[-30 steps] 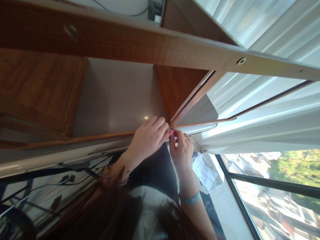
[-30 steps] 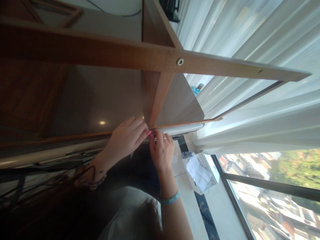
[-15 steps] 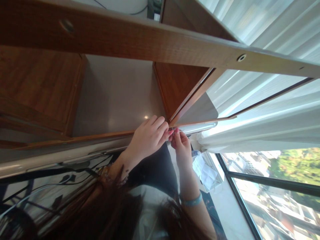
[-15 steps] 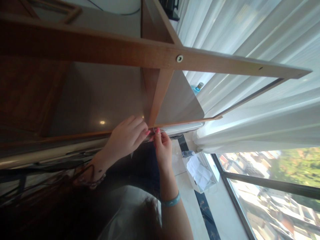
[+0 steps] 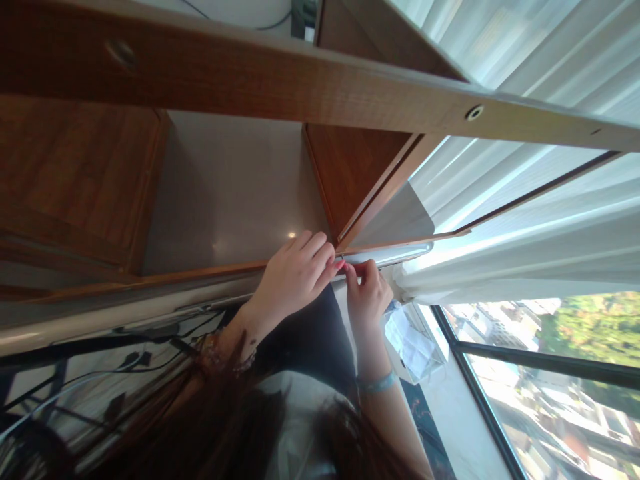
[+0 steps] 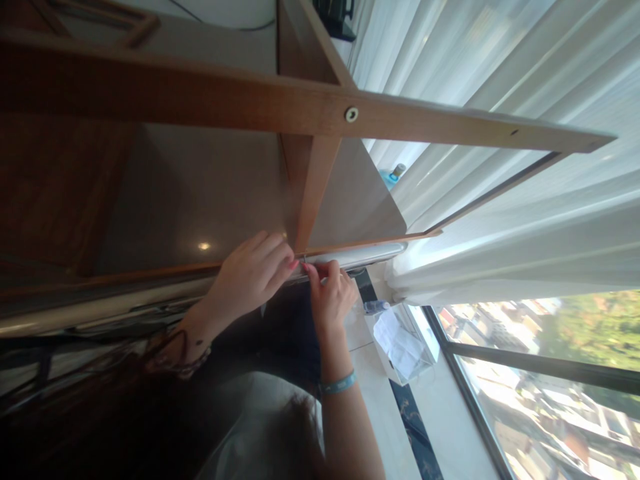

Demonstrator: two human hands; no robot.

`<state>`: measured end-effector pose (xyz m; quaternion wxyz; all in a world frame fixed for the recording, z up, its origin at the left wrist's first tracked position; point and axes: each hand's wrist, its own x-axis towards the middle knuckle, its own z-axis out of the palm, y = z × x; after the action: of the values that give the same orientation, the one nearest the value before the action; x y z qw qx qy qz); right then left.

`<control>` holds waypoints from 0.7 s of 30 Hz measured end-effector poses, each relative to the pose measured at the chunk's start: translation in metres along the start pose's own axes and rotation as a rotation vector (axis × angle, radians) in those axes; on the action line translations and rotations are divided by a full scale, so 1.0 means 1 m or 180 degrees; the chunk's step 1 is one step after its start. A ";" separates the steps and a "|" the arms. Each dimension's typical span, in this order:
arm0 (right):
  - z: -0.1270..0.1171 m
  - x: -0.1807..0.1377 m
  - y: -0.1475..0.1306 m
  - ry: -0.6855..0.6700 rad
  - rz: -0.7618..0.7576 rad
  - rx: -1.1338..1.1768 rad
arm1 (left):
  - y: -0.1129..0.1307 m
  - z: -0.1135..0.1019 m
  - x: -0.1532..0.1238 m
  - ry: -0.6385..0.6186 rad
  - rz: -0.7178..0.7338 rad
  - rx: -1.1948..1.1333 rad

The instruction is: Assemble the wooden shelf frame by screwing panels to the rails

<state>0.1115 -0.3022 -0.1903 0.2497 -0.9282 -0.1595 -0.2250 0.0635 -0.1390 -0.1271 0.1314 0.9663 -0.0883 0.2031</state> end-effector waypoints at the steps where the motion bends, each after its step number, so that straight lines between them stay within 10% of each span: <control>1: 0.000 -0.001 -0.001 0.0010 -0.0088 -0.0104 | 0.000 0.000 0.000 -0.0003 -0.0002 0.0009; 21: 0.007 -0.012 -0.012 -0.0523 -0.0184 0.0397 | 0.001 -0.001 0.001 -0.0012 0.0021 0.0129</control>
<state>0.0986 -0.2908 -0.1968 0.2865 -0.9212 -0.2198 -0.1449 0.0636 -0.1392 -0.1258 0.1109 0.9688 -0.0876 0.2035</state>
